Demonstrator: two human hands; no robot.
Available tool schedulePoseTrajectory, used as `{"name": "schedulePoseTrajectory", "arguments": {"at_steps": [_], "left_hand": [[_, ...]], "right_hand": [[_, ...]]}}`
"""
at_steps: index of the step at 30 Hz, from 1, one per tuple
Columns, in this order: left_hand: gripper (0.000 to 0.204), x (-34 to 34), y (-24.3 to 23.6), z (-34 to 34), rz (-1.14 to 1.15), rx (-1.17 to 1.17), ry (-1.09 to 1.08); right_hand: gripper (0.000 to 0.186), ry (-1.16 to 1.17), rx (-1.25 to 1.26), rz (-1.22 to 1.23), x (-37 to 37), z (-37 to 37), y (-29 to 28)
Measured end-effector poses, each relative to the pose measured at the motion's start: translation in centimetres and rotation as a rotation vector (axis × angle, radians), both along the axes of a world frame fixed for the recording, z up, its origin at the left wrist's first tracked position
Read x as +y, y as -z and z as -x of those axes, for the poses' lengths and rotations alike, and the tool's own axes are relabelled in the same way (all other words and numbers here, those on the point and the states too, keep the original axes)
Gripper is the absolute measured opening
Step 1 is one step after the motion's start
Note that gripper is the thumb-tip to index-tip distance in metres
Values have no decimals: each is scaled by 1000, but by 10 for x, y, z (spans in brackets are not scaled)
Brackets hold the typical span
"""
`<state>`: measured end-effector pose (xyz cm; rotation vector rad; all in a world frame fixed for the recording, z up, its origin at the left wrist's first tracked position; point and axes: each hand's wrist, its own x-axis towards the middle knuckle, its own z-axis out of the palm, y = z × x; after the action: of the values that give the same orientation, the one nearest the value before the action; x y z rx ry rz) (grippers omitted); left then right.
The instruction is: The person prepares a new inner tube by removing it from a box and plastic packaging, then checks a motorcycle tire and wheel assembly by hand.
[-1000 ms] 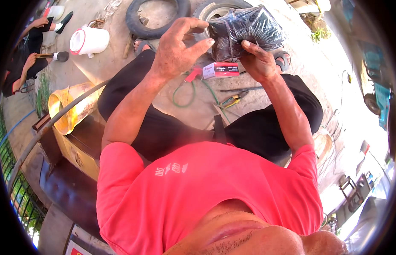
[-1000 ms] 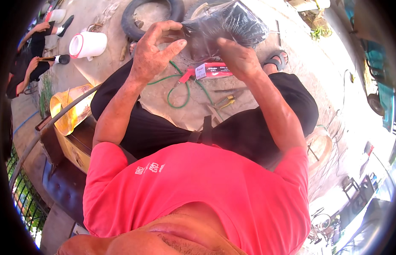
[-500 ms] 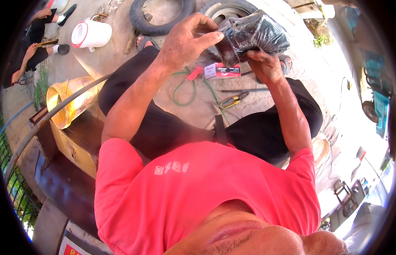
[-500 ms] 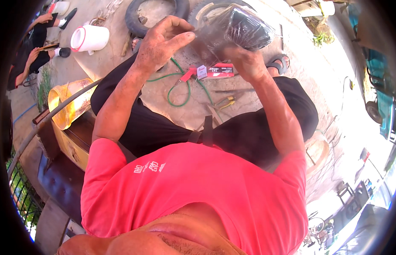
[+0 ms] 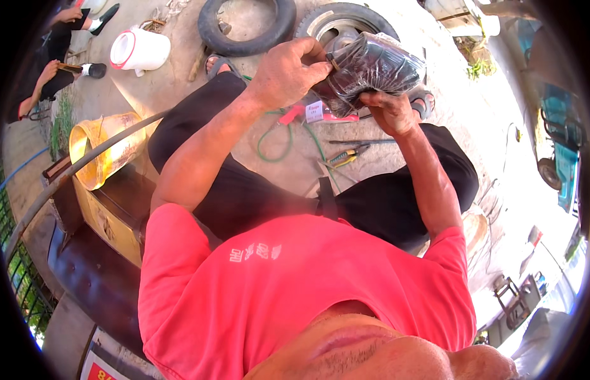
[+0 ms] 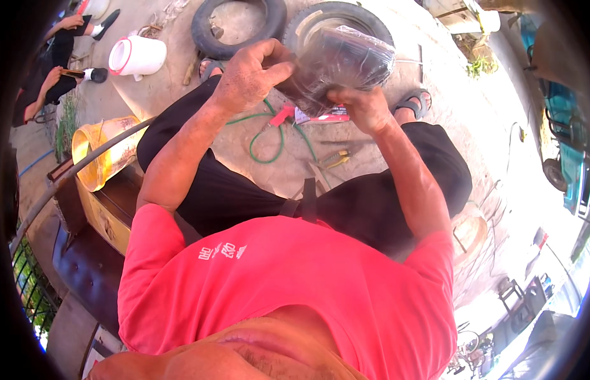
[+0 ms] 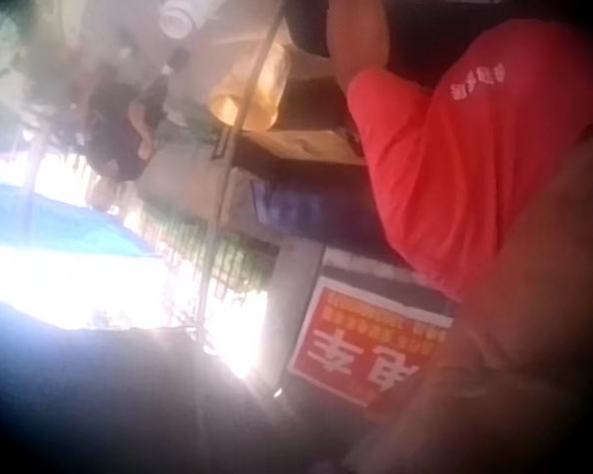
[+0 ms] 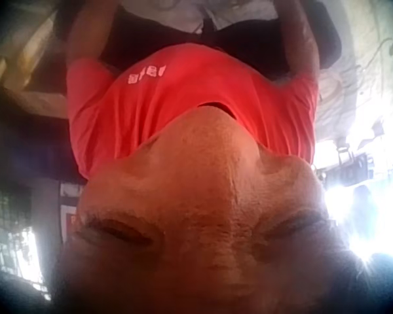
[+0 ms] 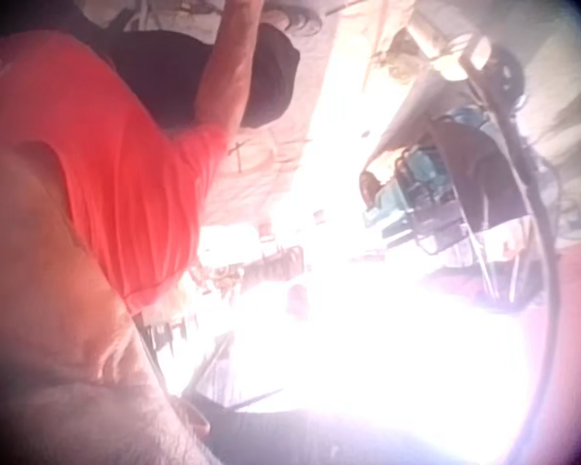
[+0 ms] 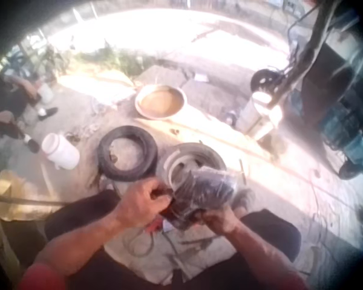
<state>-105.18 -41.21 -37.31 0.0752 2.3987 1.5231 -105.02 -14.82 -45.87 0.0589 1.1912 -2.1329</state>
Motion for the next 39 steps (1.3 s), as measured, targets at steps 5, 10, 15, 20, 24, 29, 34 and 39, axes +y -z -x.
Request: {"name": "schedulePoseTrajectory", "arguments": {"at_steps": [5, 10, 15, 20, 24, 29, 34, 39], "left_hand": [[13, 4, 17, 2, 165, 327, -81], [12, 7, 12, 6, -67, 152, -154], [22, -38, 27, 36, -211, -111, -279], [27, -18, 0, 18, 13, -116, -76], [28, -11, -8, 11, -358, -59, 11], [21, -1, -11, 7, -459, -147, 42], [20, -2, 14, 9, -233, -216, -34], [20, 4, 23, 0, -31, -175, -49]], "right_hand": [[36, 19, 204, -230, -11, -7, -11], [41, -18, 167, -196, 9, -4, 0], [67, -261, 370, -152, 13, -10, -25], [57, -132, -14, 248, 16, -2, -18], [58, -3, -149, 255, 8, 2, -30], [52, -32, -126, 152, -1, 10, -32], [56, 108, -13, -73, -18, 12, -30], [89, 157, 200, -405, -30, 6, -23]]}}
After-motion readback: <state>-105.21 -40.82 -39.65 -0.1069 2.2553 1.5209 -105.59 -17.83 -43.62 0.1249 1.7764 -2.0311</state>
